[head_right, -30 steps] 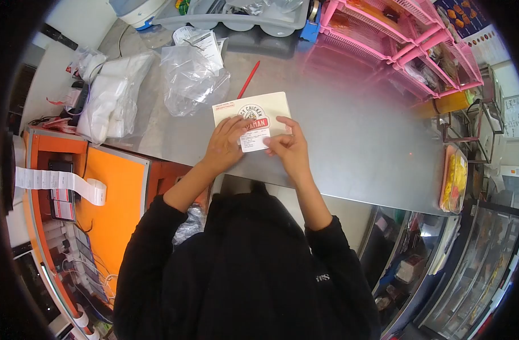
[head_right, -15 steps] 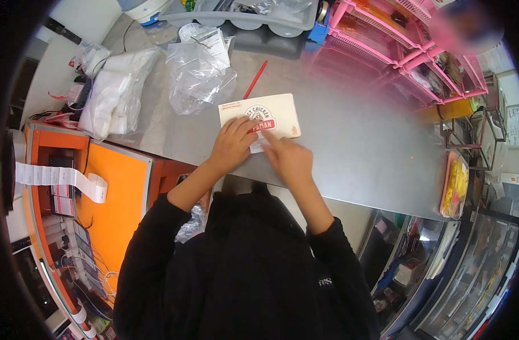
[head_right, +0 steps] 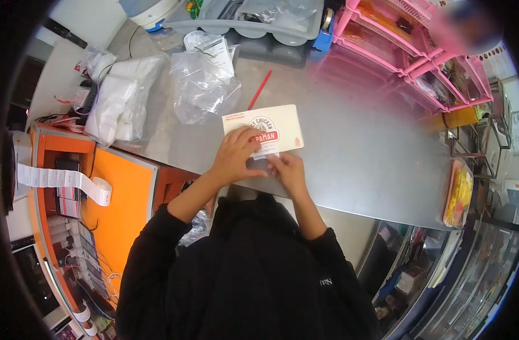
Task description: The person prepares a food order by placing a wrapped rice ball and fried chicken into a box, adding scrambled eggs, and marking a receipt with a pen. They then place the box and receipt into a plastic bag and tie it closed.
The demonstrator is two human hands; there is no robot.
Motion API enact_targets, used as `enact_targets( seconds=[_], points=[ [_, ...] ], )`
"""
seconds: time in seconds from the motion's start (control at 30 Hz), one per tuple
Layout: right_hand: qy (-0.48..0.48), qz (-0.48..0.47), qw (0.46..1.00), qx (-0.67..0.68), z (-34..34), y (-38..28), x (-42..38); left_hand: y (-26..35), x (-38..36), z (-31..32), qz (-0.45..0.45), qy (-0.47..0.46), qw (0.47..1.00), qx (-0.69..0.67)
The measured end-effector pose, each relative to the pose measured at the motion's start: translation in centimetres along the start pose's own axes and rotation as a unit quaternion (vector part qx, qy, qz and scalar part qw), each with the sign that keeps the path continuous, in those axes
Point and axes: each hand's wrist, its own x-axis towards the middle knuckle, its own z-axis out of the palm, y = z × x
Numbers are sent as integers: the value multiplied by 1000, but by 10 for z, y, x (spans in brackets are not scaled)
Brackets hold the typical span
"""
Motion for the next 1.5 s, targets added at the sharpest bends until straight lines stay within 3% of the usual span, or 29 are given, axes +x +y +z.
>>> enact_targets(
  seconds=[0.03,0.1,0.17,0.23,0.33,0.43,0.47,0.5,0.53,0.57,0.6,0.67,0.77,0.8,0.83,0.9,0.93,1.03,1.13,1.2,1.23,1.27,1.37,1.4,1.43,1.47,1.5],
  points=[
    [-4,-9,1000,-4,-1,1,2,1,1,0,-17,2,1000,-7],
    [72,-126,961,-237,-11,9,-3,-1,-4,10,-14,-27,999,43],
    [163,-297,816,-468,-21,7,-9,-5,-3,16,-9,-44,994,103],
    [159,-498,700,-486,-15,-22,-8,-12,-9,21,-3,-44,992,118],
    [63,-476,637,-603,-1,-40,1,-19,-9,1,35,-1,999,-34],
    [18,-463,715,-524,-5,-48,14,-66,8,-31,-136,256,957,31],
    [24,-426,791,-438,9,-55,26,-76,30,-57,-195,356,911,75],
    [35,-427,827,-364,34,-74,35,-88,52,-82,-254,445,851,113],
    [48,-426,856,-289,64,-96,48,-114,57,-93,-308,319,896,36],
    [52,-448,847,-282,91,-102,74,-136,53,-104,-353,187,916,-41],
    [52,-472,835,-276,113,-101,106,-145,45,-113,-362,220,891,-166],
    [-120,-287,874,-372,129,-98,164,-166,24,-138,-363,272,796,-399],
    [-131,-430,882,-143,172,-149,111,-206,-64,-186,-327,319,627,-631],
    [21,-553,808,-204,193,-155,99,-222,-88,-197,-321,320,558,-696],
    [-72,-463,852,-235,204,-143,105,-231,-107,-203,-313,314,484,-754],
    [-248,-263,886,-289,224,-96,140,-232,-137,-204,-327,339,475,-743],
    [-337,-192,905,-175,231,-79,153,-229,-150,-205,-331,353,469,-739],
    [-290,-199,924,-148,239,-99,141,-208,-190,-231,-474,419,538,-557],
    [-327,-102,936,-82,252,-149,89,-138,-155,-257,-414,418,717,-374],
    [-412,-120,902,-46,277,-174,36,-99,-124,-258,-356,405,807,-242],
    [-456,-125,880,-29,284,-175,19,-94,-112,-252,-385,292,854,-194],
    [-431,-206,876,-55,284,-170,16,-93,-104,-250,-406,174,886,-140],
    [-329,-457,813,-148,291,-151,14,-124,-128,-258,-415,226,732,-491],
    [-290,-530,771,-201,301,-137,0,-128,-130,-260,-410,241,721,-504],
    [-287,-529,754,-264,301,-128,-5,-124,-132,-263,-408,255,707,-518],
    [-285,-528,731,-325,301,-119,-9,-117,-136,-267,-386,268,751,-463],
    [-321,-461,729,-390,302,-116,-7,-111,-141,-271,-366,282,790,-403]
  ],
)
